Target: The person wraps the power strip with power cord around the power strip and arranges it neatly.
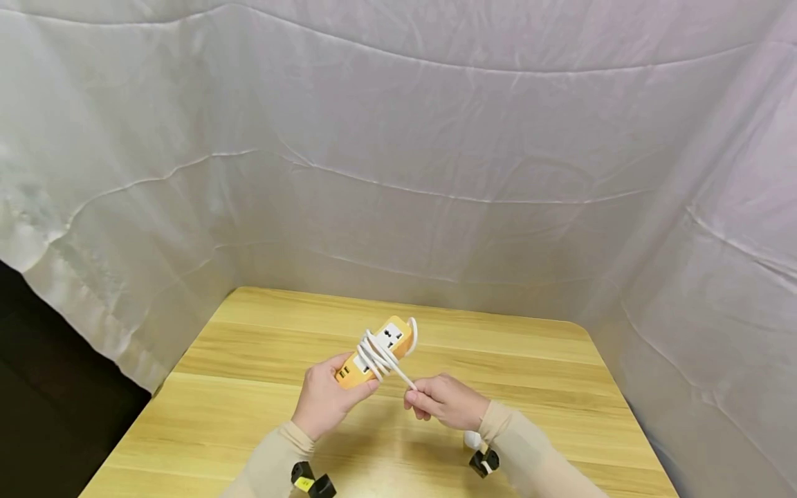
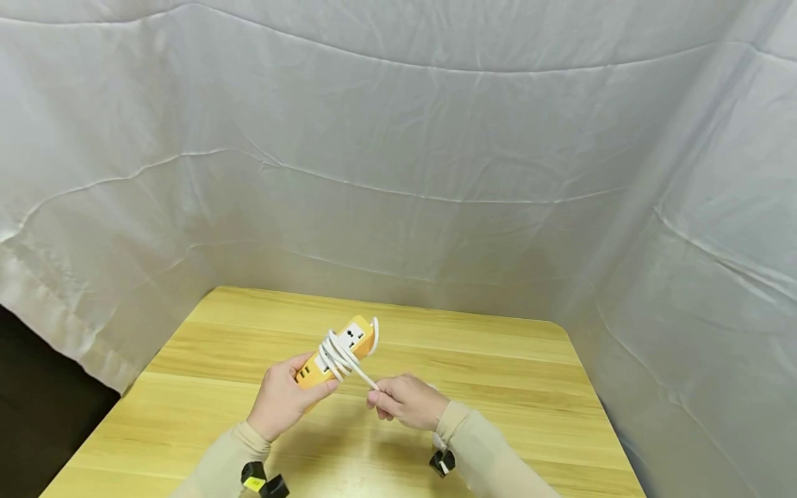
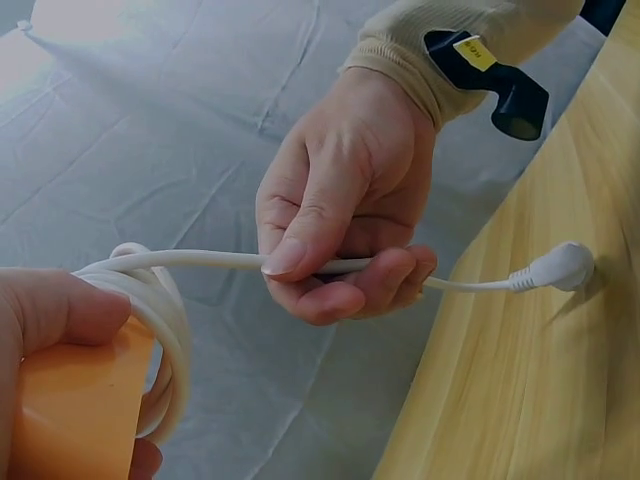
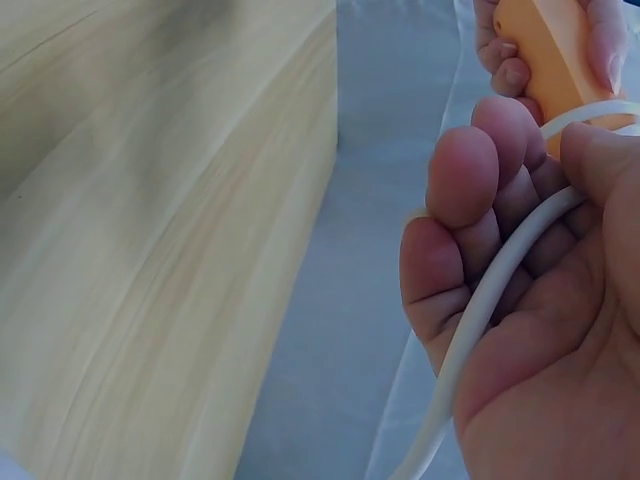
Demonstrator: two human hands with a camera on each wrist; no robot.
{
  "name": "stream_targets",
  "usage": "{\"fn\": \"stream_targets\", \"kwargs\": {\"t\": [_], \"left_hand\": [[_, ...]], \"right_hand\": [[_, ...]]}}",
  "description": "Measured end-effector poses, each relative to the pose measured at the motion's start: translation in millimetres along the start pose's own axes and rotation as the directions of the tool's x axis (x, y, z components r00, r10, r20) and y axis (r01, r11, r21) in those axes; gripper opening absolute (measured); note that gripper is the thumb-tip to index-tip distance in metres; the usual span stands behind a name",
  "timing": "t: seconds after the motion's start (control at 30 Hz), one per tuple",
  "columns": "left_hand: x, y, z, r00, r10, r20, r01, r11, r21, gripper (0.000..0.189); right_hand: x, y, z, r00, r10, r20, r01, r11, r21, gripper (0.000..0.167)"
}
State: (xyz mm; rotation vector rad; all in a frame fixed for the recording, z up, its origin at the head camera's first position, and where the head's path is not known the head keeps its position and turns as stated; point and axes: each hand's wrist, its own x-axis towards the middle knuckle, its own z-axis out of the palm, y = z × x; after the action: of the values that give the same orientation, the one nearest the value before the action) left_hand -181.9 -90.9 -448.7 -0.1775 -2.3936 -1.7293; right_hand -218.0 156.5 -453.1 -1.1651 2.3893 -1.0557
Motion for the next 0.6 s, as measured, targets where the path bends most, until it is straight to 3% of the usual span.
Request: {"fn": "stream_targets", "kwargs": {"t": [0.3, 0.6], "left_hand": [[-1.8, 1.0, -0.7, 0.995, 0.025, 0.093, -0.022, 0.999, -0.033, 0.048], [-4.6, 2.6, 0.5, 0.978, 0.068, 0.196, -0.059, 0.997, -0.053, 0.048]], "right_hand": [[-2.1, 4.0, 6.5, 1.000, -0.014, 0.024, 0.016, 0.997, -0.080, 0.025], [-5.1, 9.6, 11.1, 0.993, -0.010, 0.114, 0.016, 0.999, -0.051, 0.028]]}}
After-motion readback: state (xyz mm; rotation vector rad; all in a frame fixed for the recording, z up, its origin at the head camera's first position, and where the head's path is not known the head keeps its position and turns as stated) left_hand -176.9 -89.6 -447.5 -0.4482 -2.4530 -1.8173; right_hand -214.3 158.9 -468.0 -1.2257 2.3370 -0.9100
